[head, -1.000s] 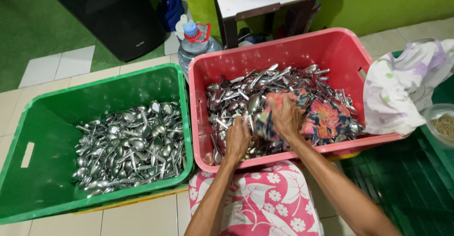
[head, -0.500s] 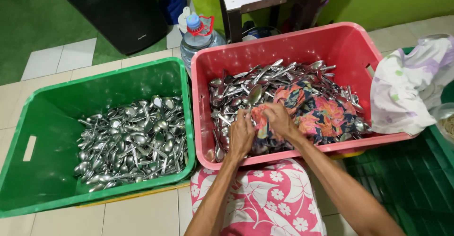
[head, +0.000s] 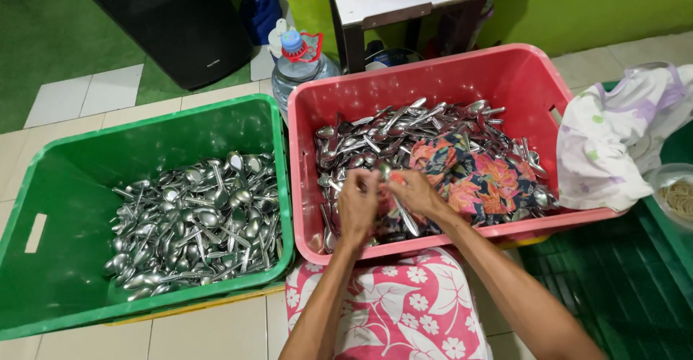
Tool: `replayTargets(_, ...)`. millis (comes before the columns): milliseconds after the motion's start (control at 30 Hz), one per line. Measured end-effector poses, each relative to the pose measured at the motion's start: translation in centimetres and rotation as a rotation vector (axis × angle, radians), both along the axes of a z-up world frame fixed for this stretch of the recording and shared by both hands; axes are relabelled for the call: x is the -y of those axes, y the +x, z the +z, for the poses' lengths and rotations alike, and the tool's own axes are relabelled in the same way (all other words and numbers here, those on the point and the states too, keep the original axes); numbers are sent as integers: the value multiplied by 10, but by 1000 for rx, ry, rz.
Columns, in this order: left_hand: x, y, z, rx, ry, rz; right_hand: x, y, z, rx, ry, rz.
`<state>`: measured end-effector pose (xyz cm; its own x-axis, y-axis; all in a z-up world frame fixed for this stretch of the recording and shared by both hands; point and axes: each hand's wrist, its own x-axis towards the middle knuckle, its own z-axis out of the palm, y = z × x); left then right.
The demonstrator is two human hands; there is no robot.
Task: Wiping and sorting metal spoons from a pink bin into a green bin.
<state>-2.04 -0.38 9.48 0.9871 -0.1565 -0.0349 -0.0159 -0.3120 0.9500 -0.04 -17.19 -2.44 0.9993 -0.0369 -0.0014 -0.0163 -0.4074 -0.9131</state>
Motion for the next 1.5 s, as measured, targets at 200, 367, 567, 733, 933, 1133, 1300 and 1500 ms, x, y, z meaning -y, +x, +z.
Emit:
replayTargets(200,-1,65,-117,-327,-484,-43,4,6,-11,-103,165,215)
replayTargets(367,-16,104,-163,-470,-609,224,-2,-24,61,-241,185,309)
replayTargets(567,-38,106,-132,-469,-764,412,14,-23,64,-330,226,287)
replayTargets(733,-38,88,-85,-398,-705,400,6,-27,86,-128,230,-245)
replayTargets(933,12,57,-81,-213,-510,468,-25,-12,75,318,-53,-243)
replayTargets(1133,23,37,-35,-134,-648,427,-20,11,18,746,-1006,-177)
replayTargets(1300,15,29,-25,-72,-544,412,-5,22,2,798,-1087,-247)
replayTargets(1500,9,48,-64,19,-443,430,-13,19,1,746,-948,-234)
